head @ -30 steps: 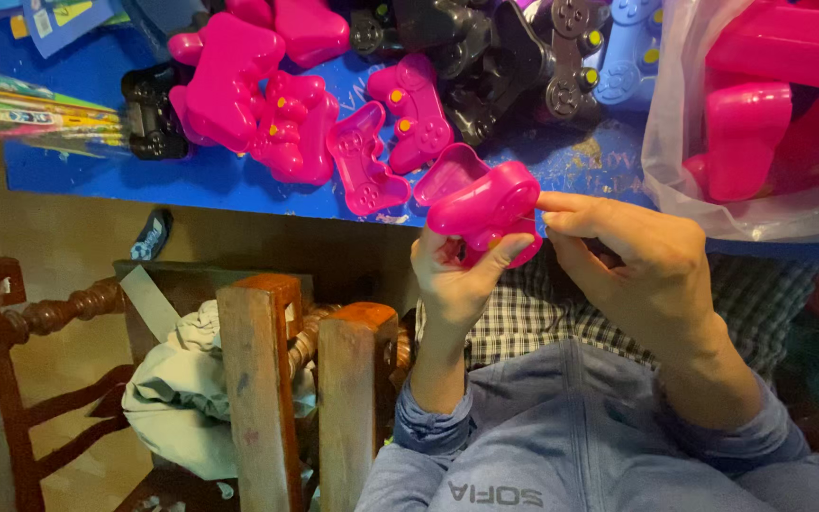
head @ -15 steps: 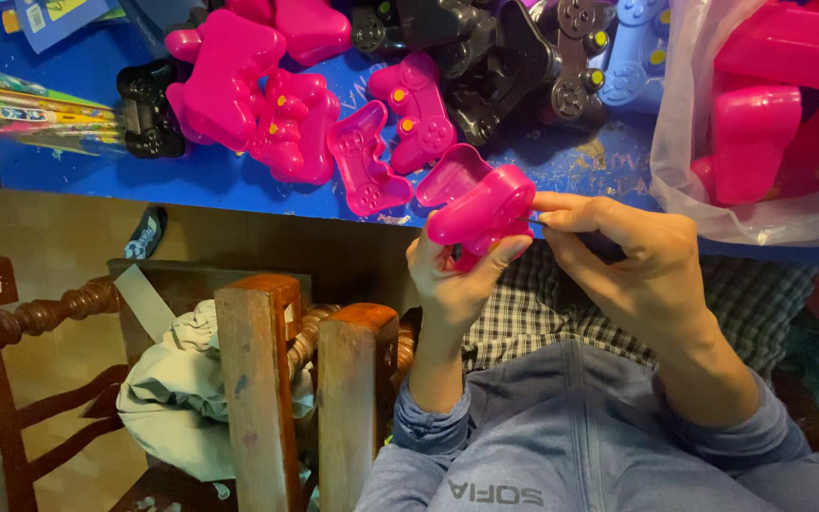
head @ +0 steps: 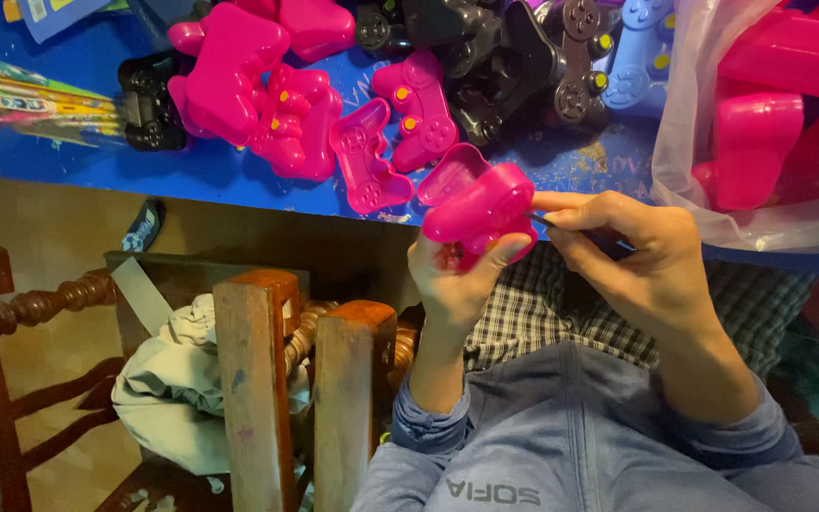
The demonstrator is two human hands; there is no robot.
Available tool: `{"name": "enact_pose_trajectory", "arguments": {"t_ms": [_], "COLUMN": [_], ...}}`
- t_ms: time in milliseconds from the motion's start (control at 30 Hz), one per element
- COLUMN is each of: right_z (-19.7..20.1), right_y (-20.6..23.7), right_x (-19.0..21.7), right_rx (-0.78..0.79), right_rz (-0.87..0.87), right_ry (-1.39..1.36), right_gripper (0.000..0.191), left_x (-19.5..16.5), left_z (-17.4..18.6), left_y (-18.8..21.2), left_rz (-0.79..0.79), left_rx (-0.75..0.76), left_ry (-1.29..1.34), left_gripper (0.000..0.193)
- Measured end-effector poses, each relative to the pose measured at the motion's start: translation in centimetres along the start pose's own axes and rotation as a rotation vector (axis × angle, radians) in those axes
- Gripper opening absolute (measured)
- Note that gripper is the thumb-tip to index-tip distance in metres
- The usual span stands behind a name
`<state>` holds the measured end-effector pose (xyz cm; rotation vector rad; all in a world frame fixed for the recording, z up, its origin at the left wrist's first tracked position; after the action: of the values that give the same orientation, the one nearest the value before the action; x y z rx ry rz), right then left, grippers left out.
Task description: The person sits at a blue table and assembles pink plastic toy game controller shells, pressing the two halves together by hand and trimming the seams with a small blade. They place finished controllers on the table and take new shell halves from a plastic bag.
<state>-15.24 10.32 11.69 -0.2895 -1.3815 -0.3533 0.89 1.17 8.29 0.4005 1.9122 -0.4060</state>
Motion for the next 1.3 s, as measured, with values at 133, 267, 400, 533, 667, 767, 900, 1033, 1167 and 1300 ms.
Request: {"name": "enact_pose_trajectory", "arguments": {"t_ms": [133,267,400,533,667,767,900,1033,1167,1300], "right_z": [0.5,1.1,0.7,0.0,-0.1,-0.1,0.2,0.9,0.6,0.3], "right_y": [0.5,0.3,0.3,0.1,-0.3,-0.6,-1.2,-3.2,-5.3,-5.6], "right_x": [0.1,0.5,1.4,2.0,2.7,2.9,3.2,2.9,2.2,0.6], "right_rx": [0.019,-0.082,-0.133,-0.155,-0.185,-0.215,-0.230,-0.134,0.101,0.055], "right_rz": [-0.005,0.007,0.117,0.149,0.255,0.294,0.220,0.055,0.076,0.000], "right_ry": [-0.264,-0.356,-0.179,0.026,0.364,0.418,0.383,0.264,0.088,-0.053], "right_gripper": [0.008,0.010,0.010,0.011,0.017,0.019,0.017,0.035,0.041,0.034], "left_x": [0.6,1.4,1.4,1.1,0.7,0.8,0.6,-0.7,-2.7,-3.7], "left_z": [-0.2,-0.7,-1.3,-1.8,-2.0,-2.2,-2.0,-1.5,-0.5,-1.5], "left_y": [0.1,-0.3,-0.3,-0.3,-0.3,-0.5,-0.8,-2.1,-6.0,-8.4], "left_rz": [0.112,0.196,0.216,0.209,0.207,0.201,0.247,0.361,0.515,0.613], "left_rx": [-0.087,-0.102,-0.093,-0.099,-0.085,-0.076,-0.032,0.196,0.451,0.557], "left_ry": [0.240,0.328,0.377,0.356,0.315,0.340,0.361,0.264,0.165,0.164], "left_gripper": [0.053,0.044,0.044,0.045,0.044,0.045,0.050,0.052,0.059,0.060]}}
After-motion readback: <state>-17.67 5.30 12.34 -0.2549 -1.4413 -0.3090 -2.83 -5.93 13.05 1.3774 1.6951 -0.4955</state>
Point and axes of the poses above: each hand's wrist, its own y-axis away from the middle knuckle, its own z-axis out of the back of the hand, x = y × z, the point moved 3 cm from there along -y, towards the middle knuckle, and after that the axes turned 6 degrees about y, right-handed, at the moved point
